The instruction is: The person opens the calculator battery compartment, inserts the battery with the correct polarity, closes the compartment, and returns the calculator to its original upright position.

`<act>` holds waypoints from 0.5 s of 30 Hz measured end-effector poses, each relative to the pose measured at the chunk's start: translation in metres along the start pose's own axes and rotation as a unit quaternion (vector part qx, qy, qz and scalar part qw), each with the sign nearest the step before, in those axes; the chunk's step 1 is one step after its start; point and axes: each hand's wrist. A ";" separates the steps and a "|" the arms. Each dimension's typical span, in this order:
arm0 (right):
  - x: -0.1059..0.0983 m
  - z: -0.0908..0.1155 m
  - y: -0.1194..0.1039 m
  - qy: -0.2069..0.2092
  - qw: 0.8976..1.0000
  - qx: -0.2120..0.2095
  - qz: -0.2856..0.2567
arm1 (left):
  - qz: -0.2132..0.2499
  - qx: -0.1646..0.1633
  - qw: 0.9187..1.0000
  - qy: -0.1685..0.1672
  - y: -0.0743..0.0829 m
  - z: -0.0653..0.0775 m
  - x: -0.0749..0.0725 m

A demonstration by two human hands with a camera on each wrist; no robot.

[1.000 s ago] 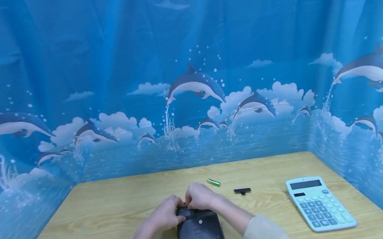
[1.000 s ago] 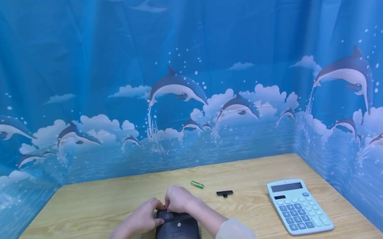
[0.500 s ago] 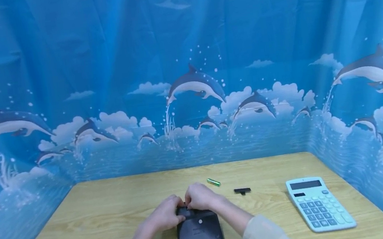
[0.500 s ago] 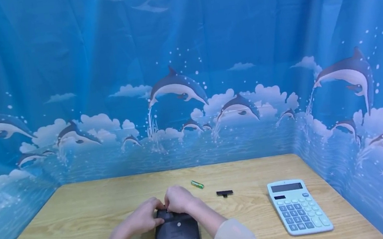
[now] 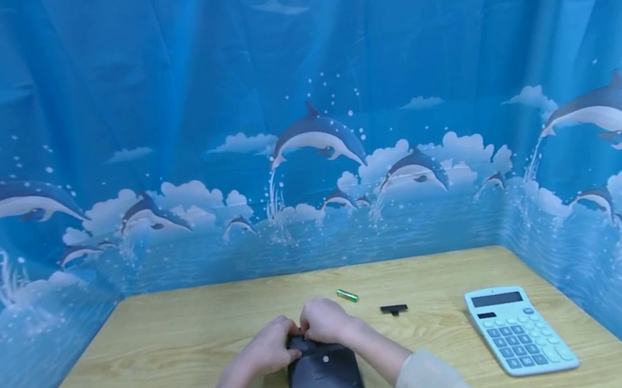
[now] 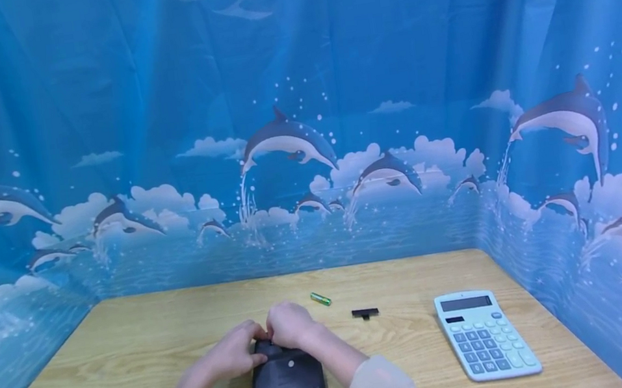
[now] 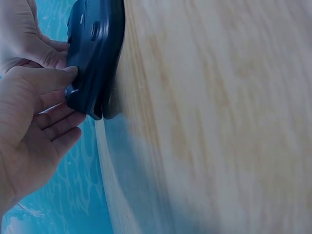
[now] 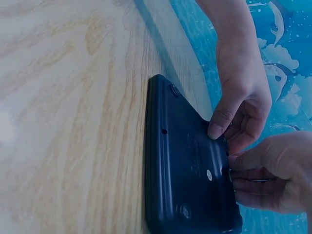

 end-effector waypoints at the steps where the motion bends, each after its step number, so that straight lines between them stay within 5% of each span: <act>1: 0.000 0.001 0.000 0.001 1.000 0.000 0.003 | 0.000 0.002 1.000 0.000 0.000 0.000 0.000; 15: 0.000 0.004 0.003 -0.001 0.999 0.014 0.041 | 0.010 -0.012 1.000 0.003 0.001 0.000 0.000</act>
Point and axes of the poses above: each hand's wrist, its own z-axis away from the middle knuckle, its own x-axis out of the palm, y = z × x
